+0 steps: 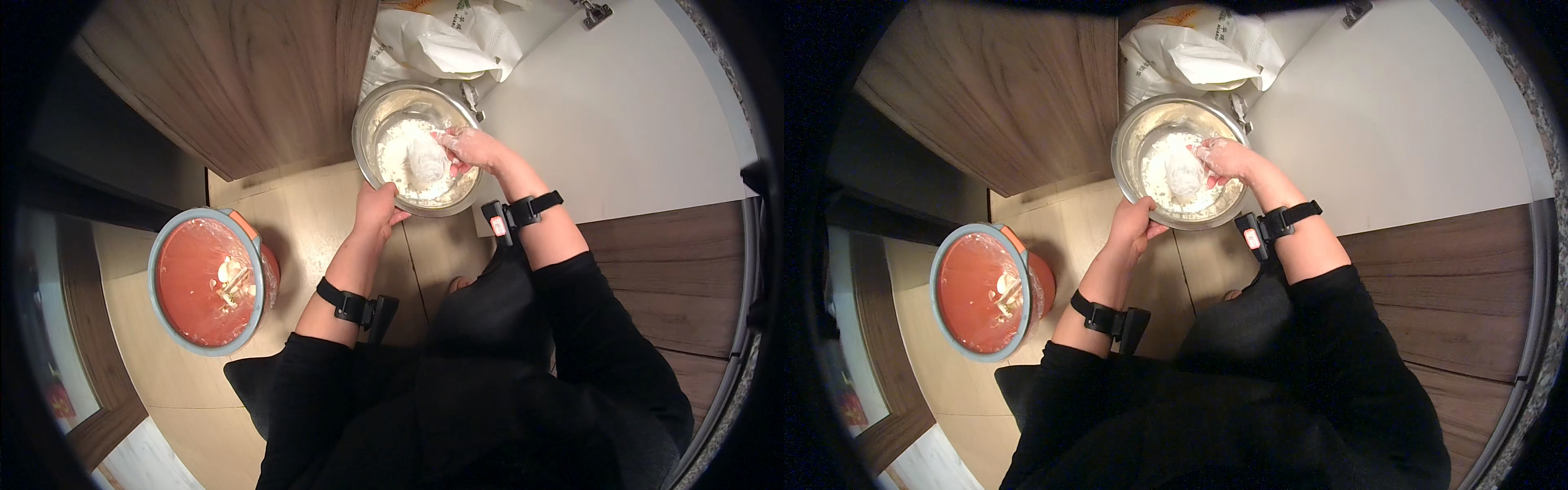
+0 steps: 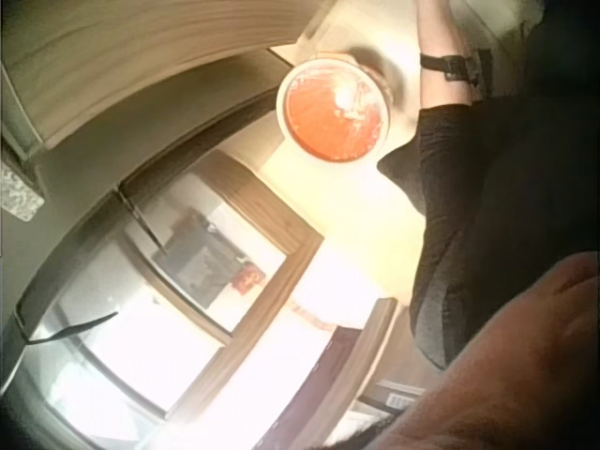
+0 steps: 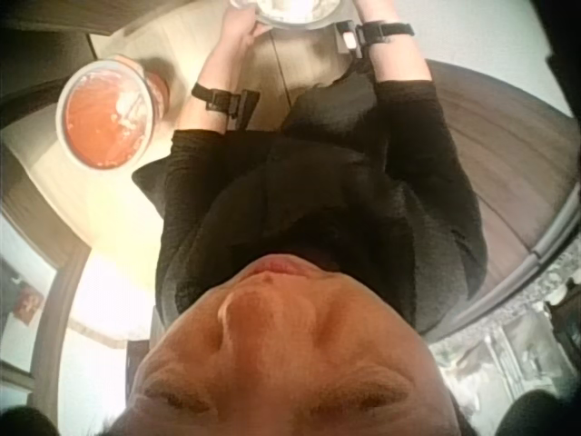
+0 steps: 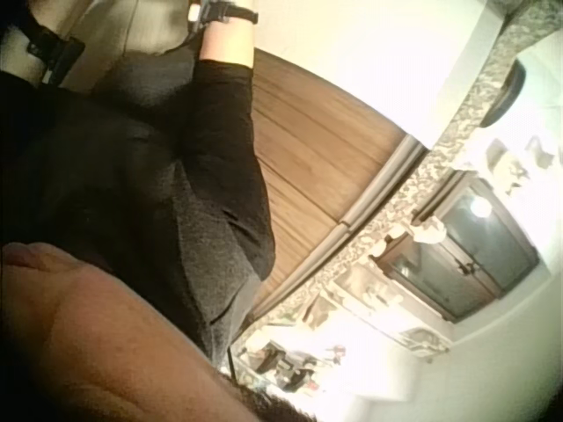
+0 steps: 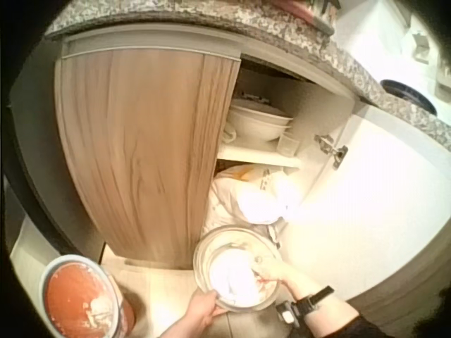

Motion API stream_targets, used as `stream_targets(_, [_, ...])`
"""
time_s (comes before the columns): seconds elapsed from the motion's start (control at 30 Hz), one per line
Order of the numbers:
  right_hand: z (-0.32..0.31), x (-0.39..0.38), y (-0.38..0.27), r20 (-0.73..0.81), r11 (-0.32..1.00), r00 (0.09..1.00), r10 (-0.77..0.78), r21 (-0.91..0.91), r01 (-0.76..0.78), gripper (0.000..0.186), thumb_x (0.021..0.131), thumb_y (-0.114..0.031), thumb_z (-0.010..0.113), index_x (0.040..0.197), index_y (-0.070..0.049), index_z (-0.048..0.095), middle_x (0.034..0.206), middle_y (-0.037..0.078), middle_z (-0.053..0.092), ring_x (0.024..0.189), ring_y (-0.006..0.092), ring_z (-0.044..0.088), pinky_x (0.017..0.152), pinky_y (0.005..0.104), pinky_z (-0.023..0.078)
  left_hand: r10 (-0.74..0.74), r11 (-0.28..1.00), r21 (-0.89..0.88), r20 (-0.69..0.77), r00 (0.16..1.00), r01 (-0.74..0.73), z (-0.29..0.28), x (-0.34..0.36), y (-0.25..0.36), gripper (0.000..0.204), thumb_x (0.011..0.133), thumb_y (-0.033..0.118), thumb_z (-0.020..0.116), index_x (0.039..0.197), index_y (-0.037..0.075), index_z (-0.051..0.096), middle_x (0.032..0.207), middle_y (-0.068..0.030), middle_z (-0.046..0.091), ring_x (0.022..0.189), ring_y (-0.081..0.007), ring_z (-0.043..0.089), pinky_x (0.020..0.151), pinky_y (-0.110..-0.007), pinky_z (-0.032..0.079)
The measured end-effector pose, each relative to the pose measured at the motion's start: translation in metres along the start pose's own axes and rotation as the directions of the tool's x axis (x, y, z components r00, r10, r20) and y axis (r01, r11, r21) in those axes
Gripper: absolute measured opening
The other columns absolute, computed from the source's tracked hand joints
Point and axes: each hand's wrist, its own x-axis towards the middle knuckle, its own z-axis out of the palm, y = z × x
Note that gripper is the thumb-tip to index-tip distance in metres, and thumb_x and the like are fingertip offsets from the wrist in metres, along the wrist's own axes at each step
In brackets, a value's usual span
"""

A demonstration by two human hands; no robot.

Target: The person scoops flour from a bag into a metal bowl using a measuring cup, then mixes the flour with their hand. They briefly open the refrigerator and return to mixing the flour in the bowl.

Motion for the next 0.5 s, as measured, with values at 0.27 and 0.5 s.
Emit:
stream_targets(0.27, [-0.006,-0.008,-0.005,-0.116,0.984,0.98,-0.164,-0.096,0.153,0.036,0.092,-0.037,0.058,0.099,-0.001,0.058,0.069,0.006,0.058,0.064,0.0191,0.066,0.057,0.0304,0.051,-0.021,1.0,0.016,-0.014,1.0,0.021,-0.002,0.003,-0.002,0.048,0.084,0.005,0.045,0.131,0.004,0.039,0.097,-0.0117,0.063,0.066,-0.0163,0.064,0.054,-0.028,0.058])
stream_targets(0.5, [-0.015,-0.025,-0.037,-0.017,0.443,0.654,-0.756,-0.749,0.493,0.023,0.082,-0.022,0.067,0.089,-0.003,0.055,0.082,0.015,0.06,0.08,0.0344,0.06,0.069,0.0404,0.049,-0.007,1.0,-0.004,-0.009,1.0,0.007,0.001,-0.005,0.004,0.047,0.085,0.005,0.045,0.131,0.003,0.039,0.096,-0.0117,0.063,0.065,-0.0154,0.064,0.055,-0.027,0.058])
